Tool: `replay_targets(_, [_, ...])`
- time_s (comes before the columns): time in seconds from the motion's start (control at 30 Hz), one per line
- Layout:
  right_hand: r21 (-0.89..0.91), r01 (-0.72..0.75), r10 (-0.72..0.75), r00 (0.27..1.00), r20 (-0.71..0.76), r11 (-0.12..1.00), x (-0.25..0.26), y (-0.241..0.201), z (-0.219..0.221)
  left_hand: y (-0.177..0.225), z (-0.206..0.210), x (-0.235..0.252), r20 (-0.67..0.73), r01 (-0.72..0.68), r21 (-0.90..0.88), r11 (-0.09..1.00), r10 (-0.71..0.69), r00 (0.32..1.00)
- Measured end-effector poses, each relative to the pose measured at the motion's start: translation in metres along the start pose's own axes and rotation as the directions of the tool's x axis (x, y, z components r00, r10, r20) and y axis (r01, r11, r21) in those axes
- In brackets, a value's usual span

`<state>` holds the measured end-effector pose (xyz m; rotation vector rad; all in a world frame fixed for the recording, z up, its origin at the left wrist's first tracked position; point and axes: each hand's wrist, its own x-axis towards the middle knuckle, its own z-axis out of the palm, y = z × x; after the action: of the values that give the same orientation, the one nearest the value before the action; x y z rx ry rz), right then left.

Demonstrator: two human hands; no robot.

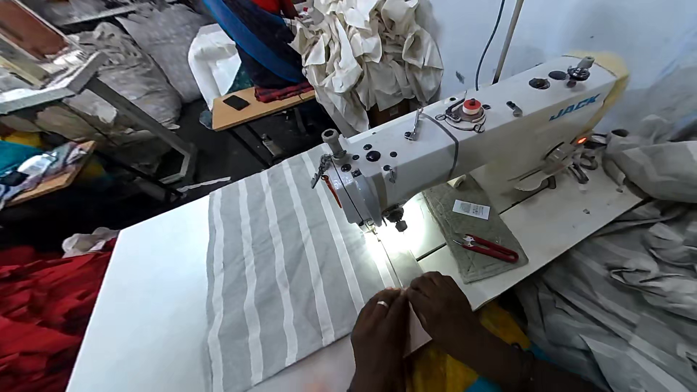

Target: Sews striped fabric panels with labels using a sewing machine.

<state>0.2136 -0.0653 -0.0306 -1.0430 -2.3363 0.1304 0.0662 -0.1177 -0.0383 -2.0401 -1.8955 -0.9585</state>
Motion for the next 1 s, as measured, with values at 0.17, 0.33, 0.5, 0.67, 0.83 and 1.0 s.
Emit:
replay_targets(0.17, [0.033, -0.030, 0.031, 0.998, -0.047, 0.999, 0.037, 0.016, 0.017, -0.022, 0.013, 0.034, 0.019, 0.000, 0.040, 0.999, -0.001, 1.000])
replay_targets(0.33, [0.033, -0.035, 0.035, 0.999, 0.010, 0.999, 0.077, 0.022, 0.024, -0.042, 0.020, 0.064, 0.068, 0.023, 0.047, 0.999, -0.026, 0.997])
replay_targets(0.5, [0.079, -0.005, 0.000, 0.998, 0.067, 0.997, 0.099, 0.039, 0.026, -0.056, 0.024, 0.087, 0.088, 0.055, 0.010, 0.998, -0.055, 0.995])
replay_targets(0.67, [-0.102, -0.252, 0.229, 0.954, -0.191, 0.962, 0.066, 0.108, -0.068, -0.062, 0.028, 0.085, 0.101, 0.043, 0.028, 0.999, -0.046, 0.994])
replay_targets(0.83, [-0.254, -0.413, 0.348, 0.899, -0.265, 0.875, 0.010, 0.215, -0.091, -0.058, 0.027, 0.087, 0.095, 0.033, 0.042, 0.999, -0.037, 0.995])
replay_targets(1.0, [-0.223, -0.427, 0.347, 0.880, -0.324, 0.876, -0.001, 0.212, -0.092, -0.054, 0.022, 0.081, 0.041, 0.009, 0.125, 0.992, -0.014, 0.999])
